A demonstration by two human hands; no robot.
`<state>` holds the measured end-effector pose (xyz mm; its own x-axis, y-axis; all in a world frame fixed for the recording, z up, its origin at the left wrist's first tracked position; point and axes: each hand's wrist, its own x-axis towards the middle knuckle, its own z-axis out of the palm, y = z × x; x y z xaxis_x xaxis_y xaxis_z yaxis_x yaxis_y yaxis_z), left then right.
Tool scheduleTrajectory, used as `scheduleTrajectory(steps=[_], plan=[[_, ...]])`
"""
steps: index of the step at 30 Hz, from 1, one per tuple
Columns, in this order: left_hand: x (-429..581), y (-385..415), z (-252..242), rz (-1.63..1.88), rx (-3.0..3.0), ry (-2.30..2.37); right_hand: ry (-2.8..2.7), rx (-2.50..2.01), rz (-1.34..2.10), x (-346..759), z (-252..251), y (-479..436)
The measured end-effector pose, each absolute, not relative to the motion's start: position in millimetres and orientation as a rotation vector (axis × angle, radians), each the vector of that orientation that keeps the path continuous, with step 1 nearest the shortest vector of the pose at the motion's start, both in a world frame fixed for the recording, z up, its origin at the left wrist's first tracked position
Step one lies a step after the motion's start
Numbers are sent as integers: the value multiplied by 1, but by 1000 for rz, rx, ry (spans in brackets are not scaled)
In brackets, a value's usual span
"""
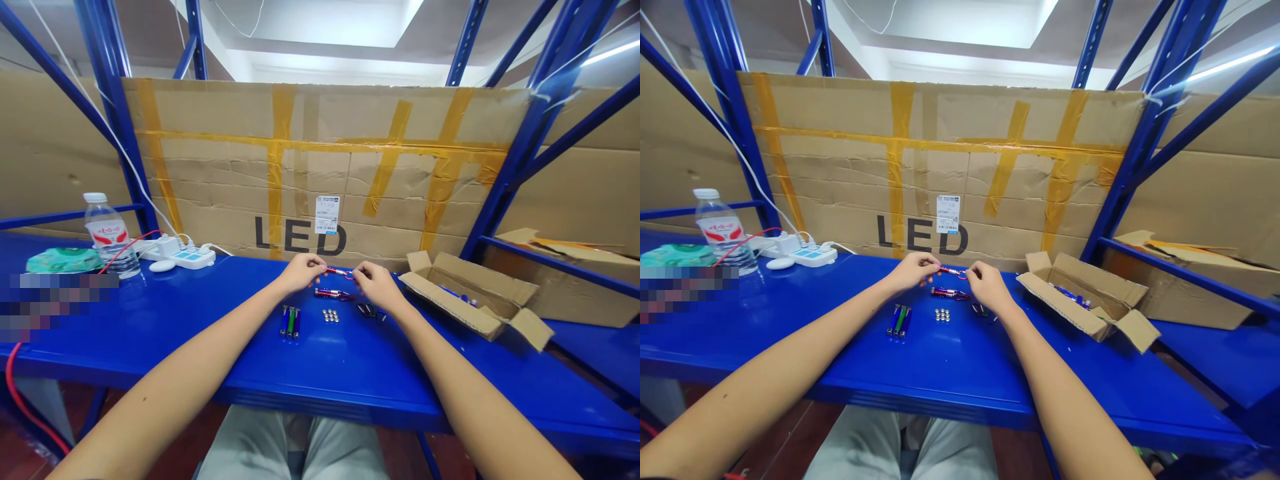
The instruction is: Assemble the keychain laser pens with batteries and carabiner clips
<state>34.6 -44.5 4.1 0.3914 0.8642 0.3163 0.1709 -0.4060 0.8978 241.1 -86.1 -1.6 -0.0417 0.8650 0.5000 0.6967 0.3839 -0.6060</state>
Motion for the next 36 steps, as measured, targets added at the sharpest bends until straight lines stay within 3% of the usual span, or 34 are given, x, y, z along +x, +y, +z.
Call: scheduleTrajectory(steps=[11,19,27,36], plan=[[41,-54,0,1145,2042,696,-1648,-1071,946,221,-7,-87],[46,-57,-2,1131,2019,722,-1612,-1113,881,216,-8,-90],[40,-45,6,1176,1074,551,-1666,-1281,614,223,-12,-86],[34,-41,6,1157,1052,627,-1787,-1264,407,228,-9,-87]])
